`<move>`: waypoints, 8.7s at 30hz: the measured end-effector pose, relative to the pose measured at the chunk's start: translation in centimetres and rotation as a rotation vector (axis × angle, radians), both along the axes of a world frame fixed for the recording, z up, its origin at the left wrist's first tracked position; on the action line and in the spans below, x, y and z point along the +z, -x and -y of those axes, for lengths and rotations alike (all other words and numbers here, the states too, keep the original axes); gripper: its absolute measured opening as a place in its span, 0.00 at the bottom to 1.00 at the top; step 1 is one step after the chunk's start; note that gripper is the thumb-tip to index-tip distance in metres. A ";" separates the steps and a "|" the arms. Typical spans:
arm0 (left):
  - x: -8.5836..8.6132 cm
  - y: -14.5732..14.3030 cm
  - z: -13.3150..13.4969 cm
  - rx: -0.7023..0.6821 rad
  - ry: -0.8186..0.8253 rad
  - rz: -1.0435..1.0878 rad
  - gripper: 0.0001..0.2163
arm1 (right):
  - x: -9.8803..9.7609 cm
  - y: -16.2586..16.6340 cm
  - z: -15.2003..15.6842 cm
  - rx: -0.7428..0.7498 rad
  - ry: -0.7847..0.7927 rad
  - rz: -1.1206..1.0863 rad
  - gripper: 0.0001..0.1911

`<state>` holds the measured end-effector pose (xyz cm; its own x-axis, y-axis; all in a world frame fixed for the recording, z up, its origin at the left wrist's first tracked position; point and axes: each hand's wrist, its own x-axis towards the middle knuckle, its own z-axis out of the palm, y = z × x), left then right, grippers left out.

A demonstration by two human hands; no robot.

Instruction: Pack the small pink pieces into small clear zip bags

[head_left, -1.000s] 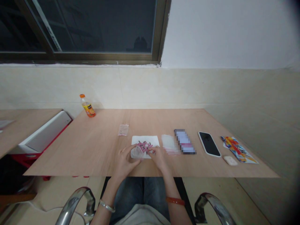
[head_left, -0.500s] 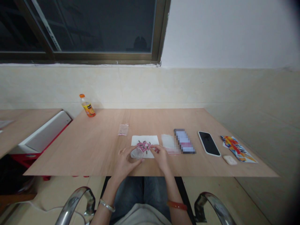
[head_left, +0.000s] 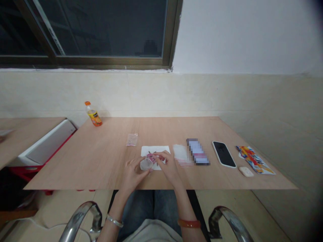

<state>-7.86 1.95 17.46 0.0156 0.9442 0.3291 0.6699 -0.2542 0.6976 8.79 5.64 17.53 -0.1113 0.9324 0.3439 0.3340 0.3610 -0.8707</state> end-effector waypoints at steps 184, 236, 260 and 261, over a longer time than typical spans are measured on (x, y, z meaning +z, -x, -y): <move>-1.5 2.1 -0.7 -0.052 0.141 0.076 0.22 | -4.7 -1.9 -0.2 -0.277 0.255 0.449 0.15; 1.6 0.4 -0.1 -0.034 0.171 0.695 0.11 | 1.8 0.8 2.6 0.218 0.390 -0.540 0.14; 4.5 -1.6 0.9 -0.041 0.130 0.605 0.12 | 4.7 1.2 4.1 0.059 0.255 -0.531 0.12; 4.6 -1.7 0.9 -0.038 0.128 0.602 0.11 | 4.7 1.3 4.1 0.069 0.259 -0.525 0.12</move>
<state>-6.13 1.02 22.02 -0.1028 0.9792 0.1747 0.1412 -0.1595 0.9770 7.53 1.54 22.27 -0.0511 0.9900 0.1314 -0.1828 0.1200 -0.9758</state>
